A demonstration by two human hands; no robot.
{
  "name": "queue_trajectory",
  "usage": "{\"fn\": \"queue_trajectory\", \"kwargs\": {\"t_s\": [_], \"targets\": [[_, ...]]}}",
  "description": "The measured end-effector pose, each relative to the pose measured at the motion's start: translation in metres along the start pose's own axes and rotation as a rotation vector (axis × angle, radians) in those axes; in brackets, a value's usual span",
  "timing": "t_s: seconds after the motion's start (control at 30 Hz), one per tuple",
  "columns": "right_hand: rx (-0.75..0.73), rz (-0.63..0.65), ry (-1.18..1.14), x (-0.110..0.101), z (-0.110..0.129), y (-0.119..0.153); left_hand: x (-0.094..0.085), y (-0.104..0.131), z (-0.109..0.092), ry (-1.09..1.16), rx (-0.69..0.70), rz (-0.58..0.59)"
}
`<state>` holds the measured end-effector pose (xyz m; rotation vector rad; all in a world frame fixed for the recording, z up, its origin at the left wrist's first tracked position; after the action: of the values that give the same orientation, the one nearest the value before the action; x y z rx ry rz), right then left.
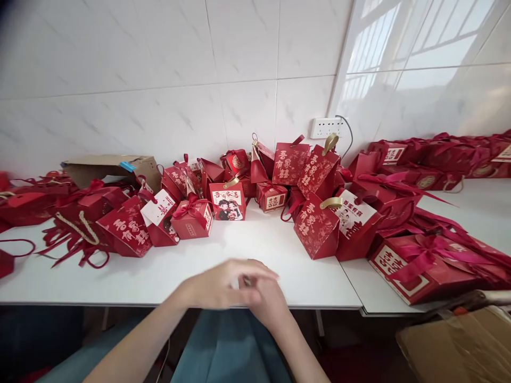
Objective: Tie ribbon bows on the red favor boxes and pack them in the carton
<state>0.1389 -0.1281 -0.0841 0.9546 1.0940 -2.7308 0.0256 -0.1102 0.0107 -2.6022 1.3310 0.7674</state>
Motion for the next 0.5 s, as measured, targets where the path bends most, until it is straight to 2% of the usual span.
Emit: {"fn": "queue_trajectory", "kwargs": {"t_s": [0.03, 0.07, 0.13, 0.17, 0.2, 0.23, 0.27, 0.3, 0.37, 0.43, 0.5], "targets": [[-0.025, 0.017, 0.009, 0.0, 0.001, 0.0, -0.025, 0.012, 0.003, -0.046, -0.001, -0.224], [-0.056, 0.035, 0.026, 0.0, 0.002, -0.001, -0.052, 0.025, 0.008, -0.09, 0.02, -0.564], [-0.102, 0.051, 0.067, 0.0, 0.003, -0.001, -0.097, 0.055, 0.026, -0.136, 0.108, -1.362], [-0.113, 0.051, 0.083, 0.0, 0.003, -0.002, -0.111, 0.069, 0.039, -0.16, 0.125, -1.731], [-0.119, 0.047, 0.091, 0.0, 0.003, -0.002, -0.122, 0.077, 0.054, -0.187, 0.031, -1.912], [-0.122, 0.044, 0.096, 0.001, 0.002, -0.002, -0.13, 0.081, 0.071, -0.19, -0.157, -1.931], [-0.123, 0.04, 0.1, 0.001, 0.002, -0.002, -0.136, 0.082, 0.089, -0.171, -0.371, -1.811], [-0.123, 0.038, 0.104, 0.002, 0.002, -0.001, -0.138, 0.083, 0.104, -0.15, -0.443, -1.729], [-0.127, 0.037, 0.108, 0.002, 0.001, -0.001, -0.137, 0.085, 0.124, -0.112, -0.532, -1.645], [-0.133, 0.039, 0.11, 0.003, 0.001, 0.0, -0.134, 0.09, 0.13, -0.089, -0.536, -1.675], [-0.134, 0.047, 0.114, 0.003, 0.0, 0.0, -0.128, 0.098, 0.123, -0.079, -0.499, -1.753]]}}
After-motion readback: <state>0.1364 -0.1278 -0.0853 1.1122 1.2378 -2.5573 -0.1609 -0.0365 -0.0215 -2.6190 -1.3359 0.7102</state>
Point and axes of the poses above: each hand's wrist, its own y-axis away from the middle knuckle, its own x-axis out of the palm, z = x × y, the point moved 2 cm from there along -y, towards the middle knuckle, and after that the axes turned 14 degrees about -x, right-handed, at the moved point
